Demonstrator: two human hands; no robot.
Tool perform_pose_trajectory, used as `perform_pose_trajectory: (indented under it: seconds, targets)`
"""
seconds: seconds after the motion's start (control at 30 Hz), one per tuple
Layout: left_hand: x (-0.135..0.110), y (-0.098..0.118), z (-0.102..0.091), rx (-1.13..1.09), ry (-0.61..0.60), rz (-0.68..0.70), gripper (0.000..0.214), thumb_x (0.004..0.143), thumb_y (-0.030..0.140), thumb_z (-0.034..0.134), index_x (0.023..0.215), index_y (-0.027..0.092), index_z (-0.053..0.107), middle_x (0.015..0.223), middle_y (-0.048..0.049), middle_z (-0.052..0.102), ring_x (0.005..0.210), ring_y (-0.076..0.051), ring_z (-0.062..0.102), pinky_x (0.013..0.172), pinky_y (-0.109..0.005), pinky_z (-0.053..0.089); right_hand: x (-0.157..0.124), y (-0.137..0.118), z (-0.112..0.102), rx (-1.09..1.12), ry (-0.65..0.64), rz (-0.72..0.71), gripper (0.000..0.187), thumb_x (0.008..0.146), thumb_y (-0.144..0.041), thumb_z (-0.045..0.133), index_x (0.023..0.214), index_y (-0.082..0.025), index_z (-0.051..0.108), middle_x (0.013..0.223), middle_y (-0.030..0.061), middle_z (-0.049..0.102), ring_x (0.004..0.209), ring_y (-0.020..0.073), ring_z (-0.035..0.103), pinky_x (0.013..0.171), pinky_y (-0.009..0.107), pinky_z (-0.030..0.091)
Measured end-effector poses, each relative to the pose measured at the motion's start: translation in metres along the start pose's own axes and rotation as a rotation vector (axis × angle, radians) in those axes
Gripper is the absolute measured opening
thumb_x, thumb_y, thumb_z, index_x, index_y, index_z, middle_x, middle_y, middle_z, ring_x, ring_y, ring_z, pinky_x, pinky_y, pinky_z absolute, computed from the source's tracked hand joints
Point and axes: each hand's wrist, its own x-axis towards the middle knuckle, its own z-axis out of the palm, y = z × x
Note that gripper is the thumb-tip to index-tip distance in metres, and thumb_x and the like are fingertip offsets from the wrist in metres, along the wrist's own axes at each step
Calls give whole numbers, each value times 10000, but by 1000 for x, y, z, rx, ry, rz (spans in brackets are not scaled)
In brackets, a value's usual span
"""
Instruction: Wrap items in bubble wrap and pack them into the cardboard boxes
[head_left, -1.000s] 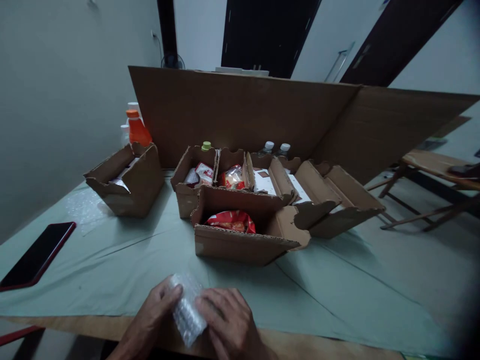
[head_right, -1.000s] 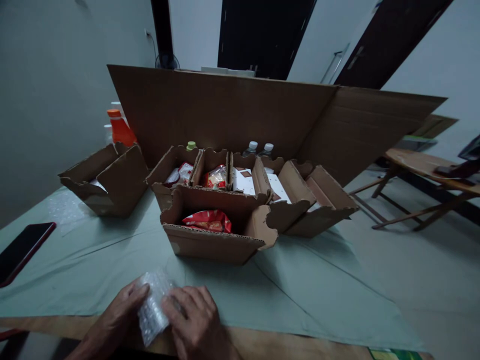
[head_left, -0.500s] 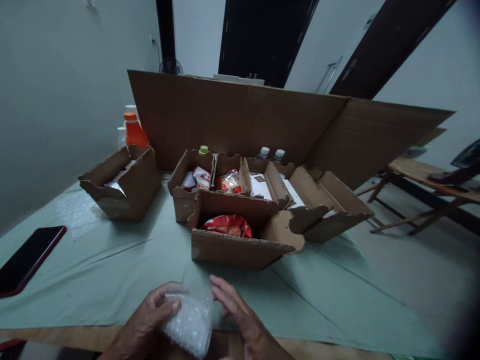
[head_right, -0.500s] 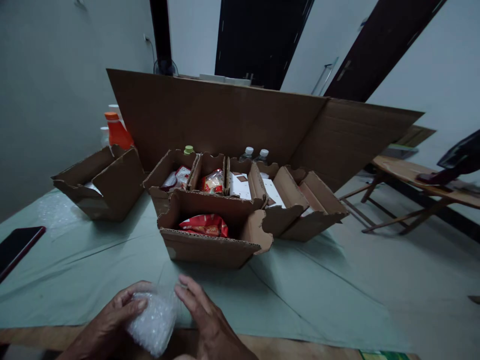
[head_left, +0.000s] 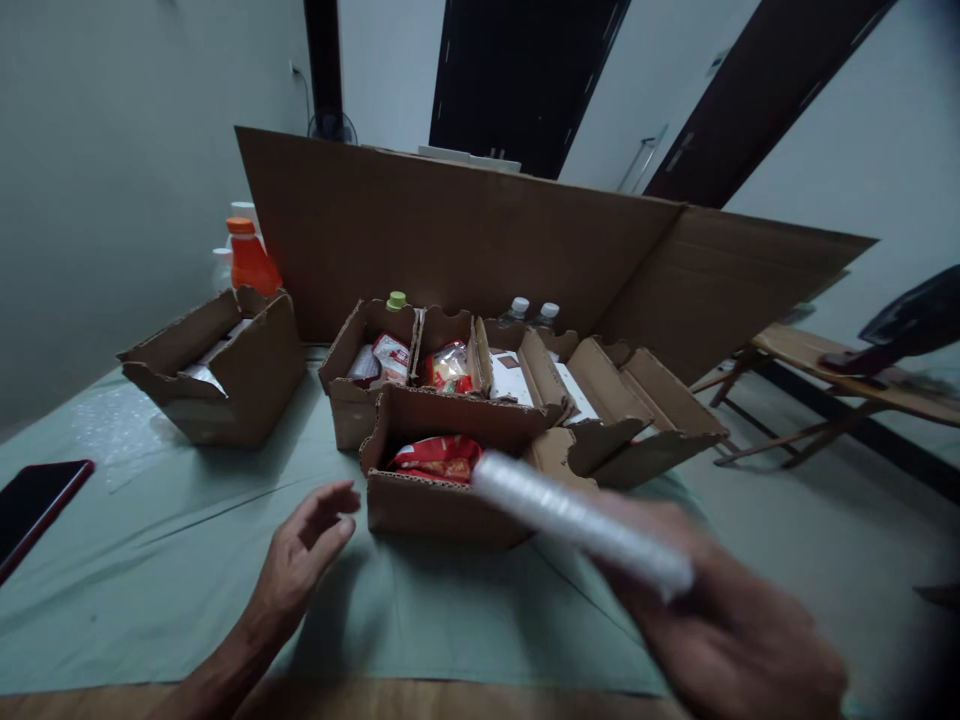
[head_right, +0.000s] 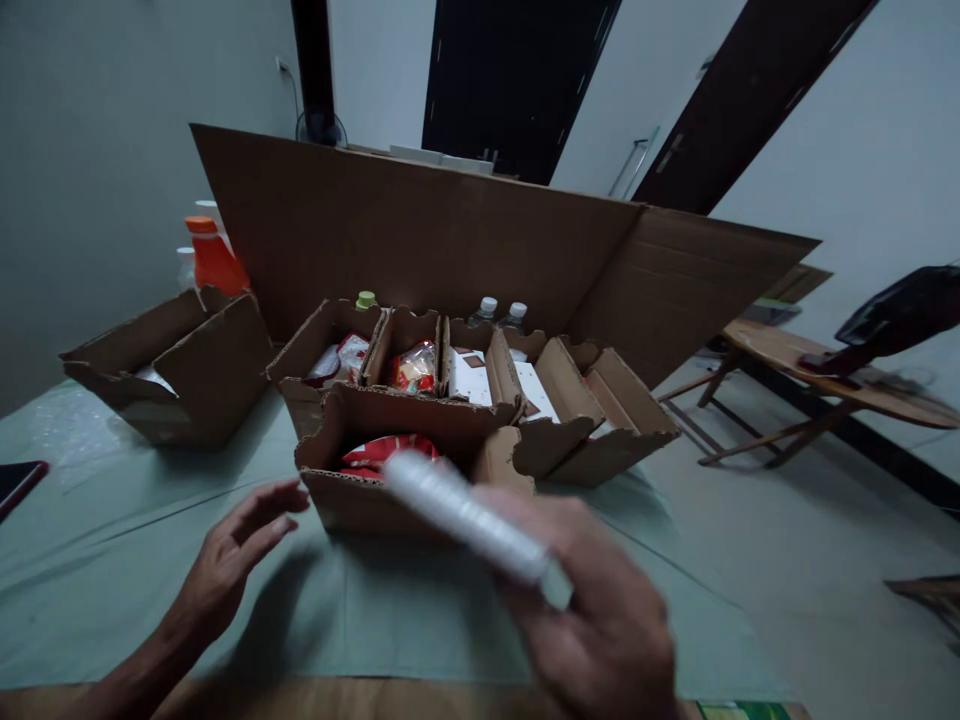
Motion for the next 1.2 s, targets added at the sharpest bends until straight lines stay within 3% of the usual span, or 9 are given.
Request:
perform_pose_trajectory:
  seconds: [0.1,0.17,0.3,0.47,0.6,0.73,0.93,1.03,1.2]
  targets:
    - [20,-15,16,127,98,206,590,808,465,682,1319,199,556,1303,-134,625,1172,-294,599,1004,-454,493,29,33,-1,-297,7,-2,200,971,-316,551,1100,-244,687,903,54,769,724,193,704,634,297,517]
    - [25,-32,31,186,82,272,603,815,422,668,1353,192,521,1370,-146,581,1264,-317,551,1074,-504,450,48,47,13,-475,-213,-8,195,948,-311,535,984,-223,706,805,47,762,659,201,690,581,297,469]
    - [21,-64,46,299,94,309,625,827,380,660,1399,195,488,1442,-160,532,1371,-358,473,1155,-572,369,83,52,36,-782,-762,173,187,912,-312,586,958,-192,722,847,93,777,759,255,728,574,289,414]
    - [17,-77,36,384,70,402,589,845,303,636,1415,234,504,1424,-149,567,1328,-349,535,1105,-560,453,115,56,41,-647,-1129,88,330,964,-382,539,818,-178,754,794,108,766,725,238,718,588,283,413]
    - [19,-69,35,416,45,449,571,886,259,590,1444,255,469,1436,-144,559,1313,-323,555,1076,-531,495,124,55,52,-696,-1174,135,263,931,-304,604,805,-139,765,796,143,763,751,266,732,600,296,445]
    - [20,-64,36,441,40,506,569,889,232,584,1446,242,467,1444,-138,553,1317,-317,555,1071,-497,507,125,49,58,-683,-1180,97,215,900,-98,549,975,-105,750,948,152,774,895,267,744,689,292,480]
    - [21,-67,36,438,56,541,609,872,197,573,1466,249,452,1433,-123,574,1317,-309,560,1068,-476,514,121,42,50,-785,-1042,164,243,905,-273,558,1032,-142,718,887,159,772,846,306,751,663,323,508]
    - [21,-69,37,454,84,568,608,861,183,568,1458,229,459,1416,-138,585,1296,-312,579,1046,-480,530,112,42,63,-728,-1025,129,308,954,-275,464,1047,-123,715,882,187,772,855,334,755,687,369,527]
    - [22,-67,39,486,83,606,595,883,197,560,1465,206,439,1405,-162,582,1294,-313,578,1035,-489,539,102,58,89,-657,-1124,134,234,891,-159,554,971,-119,770,907,199,779,890,305,762,747,327,536]
